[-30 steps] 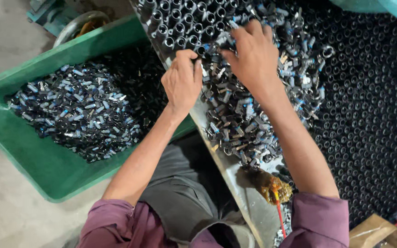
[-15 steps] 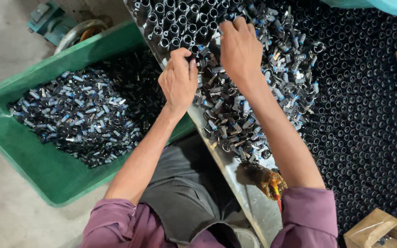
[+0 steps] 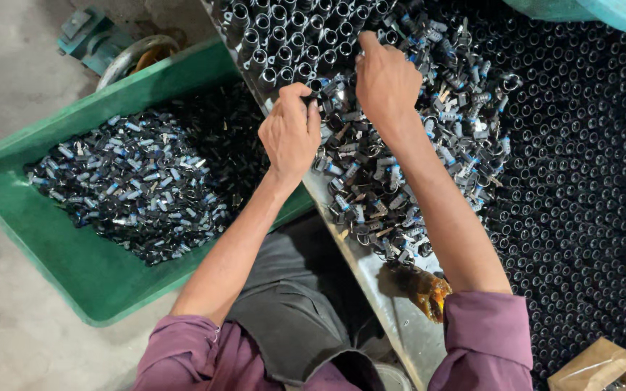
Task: The person assembles small cylindrical key components by inserting metal pins into them and applying adhesive with a brush. They handle the parts one at a time, occasionally sorting larger batches on the table, and place finished units into a green bin.
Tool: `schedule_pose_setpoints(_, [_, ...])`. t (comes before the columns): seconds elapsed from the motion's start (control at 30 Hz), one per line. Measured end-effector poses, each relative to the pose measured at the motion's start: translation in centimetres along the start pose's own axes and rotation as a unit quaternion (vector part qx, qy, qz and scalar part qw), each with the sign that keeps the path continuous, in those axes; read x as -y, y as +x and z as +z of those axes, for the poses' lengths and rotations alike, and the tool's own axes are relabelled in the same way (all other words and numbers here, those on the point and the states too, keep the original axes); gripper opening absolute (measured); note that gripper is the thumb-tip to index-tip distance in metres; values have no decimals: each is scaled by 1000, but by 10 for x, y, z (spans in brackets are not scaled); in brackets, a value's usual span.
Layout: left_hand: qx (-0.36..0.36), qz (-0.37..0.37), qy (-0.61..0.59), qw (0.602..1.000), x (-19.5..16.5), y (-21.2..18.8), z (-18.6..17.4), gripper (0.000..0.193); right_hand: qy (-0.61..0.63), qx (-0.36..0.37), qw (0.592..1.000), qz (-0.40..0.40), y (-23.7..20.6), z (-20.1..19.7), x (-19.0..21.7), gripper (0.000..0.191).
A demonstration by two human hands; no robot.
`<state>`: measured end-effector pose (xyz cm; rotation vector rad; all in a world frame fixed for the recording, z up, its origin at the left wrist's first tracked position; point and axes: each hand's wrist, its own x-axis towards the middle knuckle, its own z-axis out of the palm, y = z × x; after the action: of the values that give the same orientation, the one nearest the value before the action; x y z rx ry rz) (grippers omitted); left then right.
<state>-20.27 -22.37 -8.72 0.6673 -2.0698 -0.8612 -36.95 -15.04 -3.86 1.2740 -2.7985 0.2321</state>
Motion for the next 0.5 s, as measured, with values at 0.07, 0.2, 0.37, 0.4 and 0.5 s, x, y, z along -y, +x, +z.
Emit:
schedule_pose_setpoints(0.07, [11, -10, -2, 1000, 1, 0, 1, 29, 1, 22, 1000, 8, -6, -4, 6, 15])
schedule_pose_setpoints(0.2, [3, -1, 3, 1000, 2, -1, 0, 31, -8, -47, 997, -58, -29, -9, 13, 15])
schedule_pose_setpoints(0.37, [-4, 15, 10, 1000, 1, -3, 0, 36, -7, -73, 992, -105, -41, -12, 17, 46])
schedule_pose_setpoints(0.4, [-8, 17, 15, 1000, 0, -3, 1, 35, 3, -75, 991, -106, -42, -12, 18, 54])
schedule_pose_setpoints(0.5, [-6, 10, 23, 1000, -2, -3, 2, 32, 1, -63, 994, -91, -44, -15, 21, 48])
